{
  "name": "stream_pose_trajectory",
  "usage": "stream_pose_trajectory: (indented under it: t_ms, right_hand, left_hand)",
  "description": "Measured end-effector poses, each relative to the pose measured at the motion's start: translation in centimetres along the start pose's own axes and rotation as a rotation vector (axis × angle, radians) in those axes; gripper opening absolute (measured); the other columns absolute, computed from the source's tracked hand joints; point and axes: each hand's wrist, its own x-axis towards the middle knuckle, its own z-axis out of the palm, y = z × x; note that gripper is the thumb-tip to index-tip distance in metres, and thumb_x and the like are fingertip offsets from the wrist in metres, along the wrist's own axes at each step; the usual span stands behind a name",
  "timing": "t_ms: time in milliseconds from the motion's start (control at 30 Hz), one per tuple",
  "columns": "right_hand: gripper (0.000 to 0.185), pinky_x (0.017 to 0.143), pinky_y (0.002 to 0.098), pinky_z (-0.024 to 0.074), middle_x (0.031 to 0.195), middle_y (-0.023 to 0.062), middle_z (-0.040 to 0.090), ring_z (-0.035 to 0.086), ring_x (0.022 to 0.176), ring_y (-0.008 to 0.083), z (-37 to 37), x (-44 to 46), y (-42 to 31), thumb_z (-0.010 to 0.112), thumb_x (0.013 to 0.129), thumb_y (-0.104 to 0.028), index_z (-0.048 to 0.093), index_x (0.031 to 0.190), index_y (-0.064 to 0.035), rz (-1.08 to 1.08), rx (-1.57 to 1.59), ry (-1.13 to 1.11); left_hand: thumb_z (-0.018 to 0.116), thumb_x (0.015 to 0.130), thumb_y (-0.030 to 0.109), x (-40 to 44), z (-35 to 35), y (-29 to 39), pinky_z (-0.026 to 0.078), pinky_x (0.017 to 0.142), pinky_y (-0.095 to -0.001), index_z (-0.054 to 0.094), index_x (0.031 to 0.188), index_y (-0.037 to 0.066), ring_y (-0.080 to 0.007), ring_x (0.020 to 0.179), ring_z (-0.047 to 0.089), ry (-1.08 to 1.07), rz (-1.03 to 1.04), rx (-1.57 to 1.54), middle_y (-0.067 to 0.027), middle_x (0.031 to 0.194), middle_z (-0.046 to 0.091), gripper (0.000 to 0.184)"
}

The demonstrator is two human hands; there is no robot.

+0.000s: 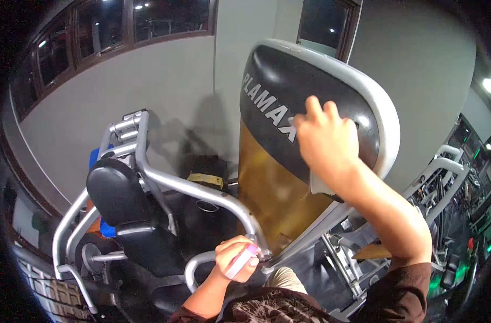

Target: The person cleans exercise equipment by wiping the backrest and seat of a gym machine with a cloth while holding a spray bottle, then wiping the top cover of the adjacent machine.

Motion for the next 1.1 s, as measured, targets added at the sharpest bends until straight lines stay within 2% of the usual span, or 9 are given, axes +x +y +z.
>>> stream_pose_trajectory:
  t_ms: [167, 267, 400, 600, 700, 867, 933, 1033, 1100]
  right_hand:
    - [0.015, 0.062, 0.0351, 0.0552, 0.103, 0.0118, 0.057, 0.059, 0.092, 0.0272, 2.5, -4.0, -2.9, 0.067, 0.08, -0.02, 0.072, 0.084, -0.007, -0.19, -0.124, 0.03]
    - [0.016, 0.064, 0.0349, 0.0533, 0.103, 0.011, 0.059, 0.058, 0.094, 0.0267, 5.2, -7.9, -5.1, 0.067, 0.08, -0.023, 0.074, 0.08, -0.0086, -0.322, -0.16, -0.064]
    - [0.016, 0.066, 0.0367, 0.0543, 0.105, 0.0097, 0.059, 0.059, 0.097, 0.027, 3.3, -6.1, -3.5, 0.066, 0.08, -0.022, 0.073, 0.083, -0.0085, -0.225, 0.027, -0.141]
    - [0.01, 0.061, 0.0349, 0.0565, 0.101, 0.0071, 0.056, 0.061, 0.09, 0.0241, -0.5, -1.3, 0.9, 0.068, 0.079, -0.019, 0.071, 0.084, -0.0112, 0.047, -0.012, 0.127]
    - [0.013, 0.061, 0.0339, 0.0557, 0.099, 0.0077, 0.055, 0.059, 0.09, 0.0223, 1.2, -2.8, -0.7, 0.067, 0.077, -0.02, 0.07, 0.082, -0.0091, -0.051, -0.14, 0.163]
    - [0.021, 0.061, 0.0342, 0.0552, 0.106, 0.0104, 0.057, 0.058, 0.095, 0.0242, 5.2, -7.7, -4.6, 0.068, 0.074, -0.023, 0.072, 0.087, -0.0071, -0.319, -0.139, -0.043]
    - [0.02, 0.065, 0.0367, 0.0565, 0.107, 0.0094, 0.057, 0.058, 0.096, 0.0244, 4.1, -6.2, -4.0, 0.068, 0.077, -0.023, 0.072, 0.09, -0.0082, -0.273, -0.074, -0.083]
    - [0.014, 0.065, 0.0334, 0.0537, 0.103, 0.0094, 0.059, 0.059, 0.092, 0.0243, 3.5, -2.1, -2.5, 0.068, 0.079, -0.022, 0.073, 0.084, -0.0095, -0.144, -0.088, 0.134]
    - [0.014, 0.064, 0.0334, 0.0555, 0.103, 0.0076, 0.059, 0.06, 0.095, 0.0234, 2.7, 0.0, -2.0, 0.068, 0.078, -0.02, 0.073, 0.086, -0.0098, -0.05, -0.056, 0.072]
  left_hand:
    - [0.072, 0.086, 0.012, 0.6, -0.8, -0.4, 0.057, 0.061, -0.0338, 0.066, 0.085, -0.005, -0.026, 0.066, 0.069, 0.018, 0.057, 0.065, -0.0137, 0.077, 0.071, 0.018]
    - [0.071, 0.087, 0.012, 0.6, -1.1, -0.6, 0.058, 0.062, -0.0337, 0.066, 0.086, -0.005, -0.0251, 0.066, 0.069, 0.058, 0.027, 0.026, -0.014, 0.077, 0.071, 0.018]
    - [0.071, 0.087, 0.011, 0.6, -1.1, -0.1, 0.057, 0.063, -0.0335, 0.066, 0.087, -0.005, -0.0246, 0.067, 0.069, 0.065, -0.022, 0.018, -0.0142, 0.078, 0.071, 0.017]
    - [0.071, 0.085, 0.008, 0.7, -0.8, -0.3, 0.057, 0.062, -0.033, 0.065, 0.086, -0.005, -0.0245, 0.066, 0.069, 0.041, 0.021, 0.051, -0.0143, 0.078, 0.071, 0.014]
    - [0.071, 0.085, 0.009, 0.8, -1.0, -0.3, 0.057, 0.061, -0.0329, 0.065, 0.087, -0.005, -0.0244, 0.065, 0.069, 0.029, 0.038, 0.073, -0.0145, 0.078, 0.07, 0.015]
    - [0.071, 0.086, 0.012, 0.7, -1.2, -0.2, 0.057, 0.061, -0.033, 0.065, 0.085, -0.005, -0.024, 0.065, 0.069, 0.048, -0.002, 0.037, -0.0153, 0.078, 0.07, 0.017]
    - [0.071, 0.087, 0.012, 0.8, -1.1, -0.4, 0.057, 0.061, -0.0329, 0.066, 0.086, -0.005, -0.0239, 0.065, 0.069, 0.057, 0.019, 0.062, -0.0151, 0.077, 0.07, 0.018]
    - [0.068, 0.093, 0.027, 0.6, -0.7, -0.4, 0.055, 0.059, -0.0311, 0.067, 0.082, -0.005, -0.0219, 0.063, 0.067, 0.081, -0.058, 0.068, -0.0143, 0.076, 0.068, 0.034]
    - [0.07, 0.089, 0.017, 0.6, -0.8, -0.6, 0.056, 0.06, -0.0321, 0.066, 0.085, -0.005, -0.0233, 0.064, 0.068, 0.051, -0.025, 0.075, -0.0142, 0.076, 0.07, 0.022]
